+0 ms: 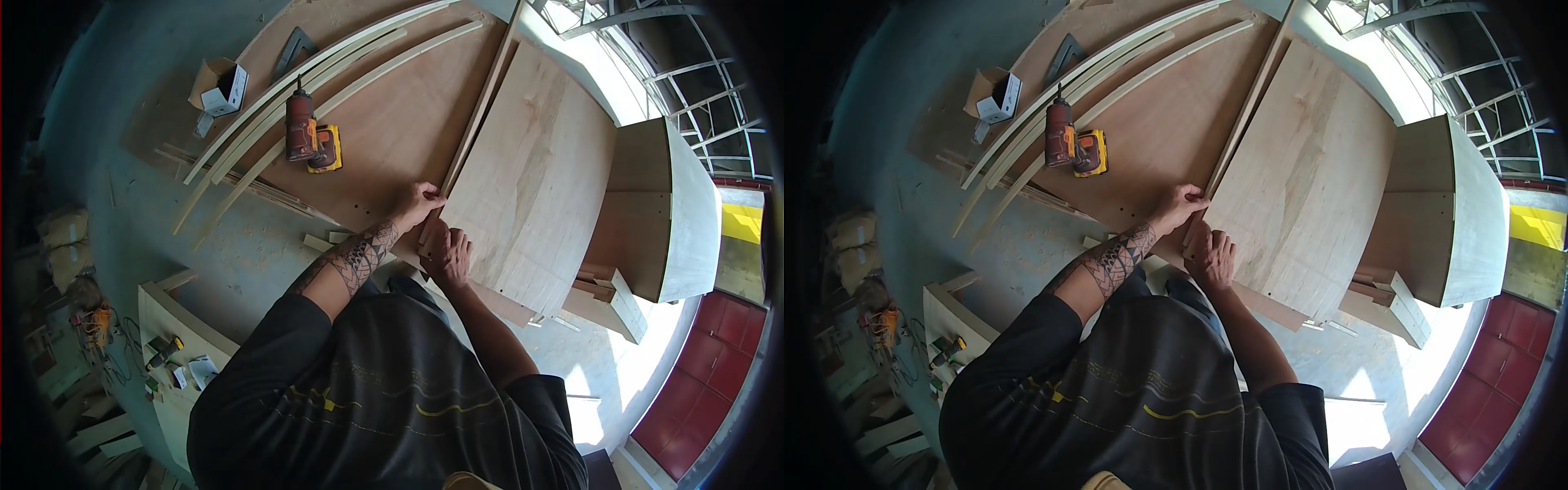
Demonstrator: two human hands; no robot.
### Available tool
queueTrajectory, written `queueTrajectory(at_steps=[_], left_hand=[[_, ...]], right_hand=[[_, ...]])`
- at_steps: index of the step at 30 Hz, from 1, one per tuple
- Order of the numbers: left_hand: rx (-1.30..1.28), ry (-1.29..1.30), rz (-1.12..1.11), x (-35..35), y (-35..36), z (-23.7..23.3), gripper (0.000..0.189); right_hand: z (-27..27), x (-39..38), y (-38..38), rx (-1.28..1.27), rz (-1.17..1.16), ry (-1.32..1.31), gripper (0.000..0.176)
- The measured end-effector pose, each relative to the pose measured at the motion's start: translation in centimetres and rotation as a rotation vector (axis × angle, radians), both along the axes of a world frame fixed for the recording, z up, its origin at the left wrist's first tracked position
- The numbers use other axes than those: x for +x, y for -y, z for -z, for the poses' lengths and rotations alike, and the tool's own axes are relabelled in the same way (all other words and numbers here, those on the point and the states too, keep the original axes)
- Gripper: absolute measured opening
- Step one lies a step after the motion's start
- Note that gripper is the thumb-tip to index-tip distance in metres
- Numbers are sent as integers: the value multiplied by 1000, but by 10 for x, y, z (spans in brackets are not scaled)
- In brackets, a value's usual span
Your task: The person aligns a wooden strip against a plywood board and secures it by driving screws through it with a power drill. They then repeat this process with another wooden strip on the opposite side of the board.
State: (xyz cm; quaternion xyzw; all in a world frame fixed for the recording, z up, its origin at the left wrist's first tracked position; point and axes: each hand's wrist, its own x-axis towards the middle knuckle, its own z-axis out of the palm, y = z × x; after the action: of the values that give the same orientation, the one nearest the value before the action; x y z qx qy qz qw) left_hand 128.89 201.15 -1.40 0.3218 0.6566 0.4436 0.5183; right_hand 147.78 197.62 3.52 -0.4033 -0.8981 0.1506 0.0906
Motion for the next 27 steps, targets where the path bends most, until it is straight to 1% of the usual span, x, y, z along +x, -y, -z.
queueTrajectory(at_steps=[1, 2, 4, 6, 7, 9, 11, 12, 13, 15, 17, 20, 24, 27], left_hand=[[19, 60, -12, -1, 4, 0, 37], [17, 63, -20, -1, 8, 0, 37], [8, -74, 1, 2, 14, -16, 44], [-8, -66, 17, 1, 16, -32, 47], [-29, -63, 39, 0, 17, -30, 49], [47, -63, 9, 6, 18, -14, 51], [104, -41, 7, 6, 17, -8, 53], [76, 50, 42, 5, 16, -12, 57], [90, 52, 48, 5, 14, -18, 57], [11, 158, 70, 7, 14, -24, 61], [27, 182, 113, 5, 13, -22, 58], [63, 385, 136, 10, 12, -17, 46], [75, 380, 127, 15, 15, -5, 46], [25, 453, 80, 16, 17, -1, 49]], right_hand=[[1, -1, -1, 20, -7, -24, 95], [1, -2, -1, 41, -12, -49, 95], [2, -1, -1, 39, -32, -50, 96], [2, 3, -3, 40, -52, -57, 97], [5, 5, -3, 41, -62, -59, 97], [6, 8, -5, 63, -98, -81, 91], [5, 9, -4, 86, -104, -115, 88], [1, 9, -4, 84, -121, -113, 88], [1, 12, -4, 94, -144, -136, 89], [-5, 16, -3, 105, -150, -149, 92], [-13, 18, 0, 157, -155, -129, 91], [-14, 23, 2, 163, -155, -158, 87], [-10, 25, 2, 143, -159, -161, 87], [-7, 28, 3, 103, -169, -142, 88]])
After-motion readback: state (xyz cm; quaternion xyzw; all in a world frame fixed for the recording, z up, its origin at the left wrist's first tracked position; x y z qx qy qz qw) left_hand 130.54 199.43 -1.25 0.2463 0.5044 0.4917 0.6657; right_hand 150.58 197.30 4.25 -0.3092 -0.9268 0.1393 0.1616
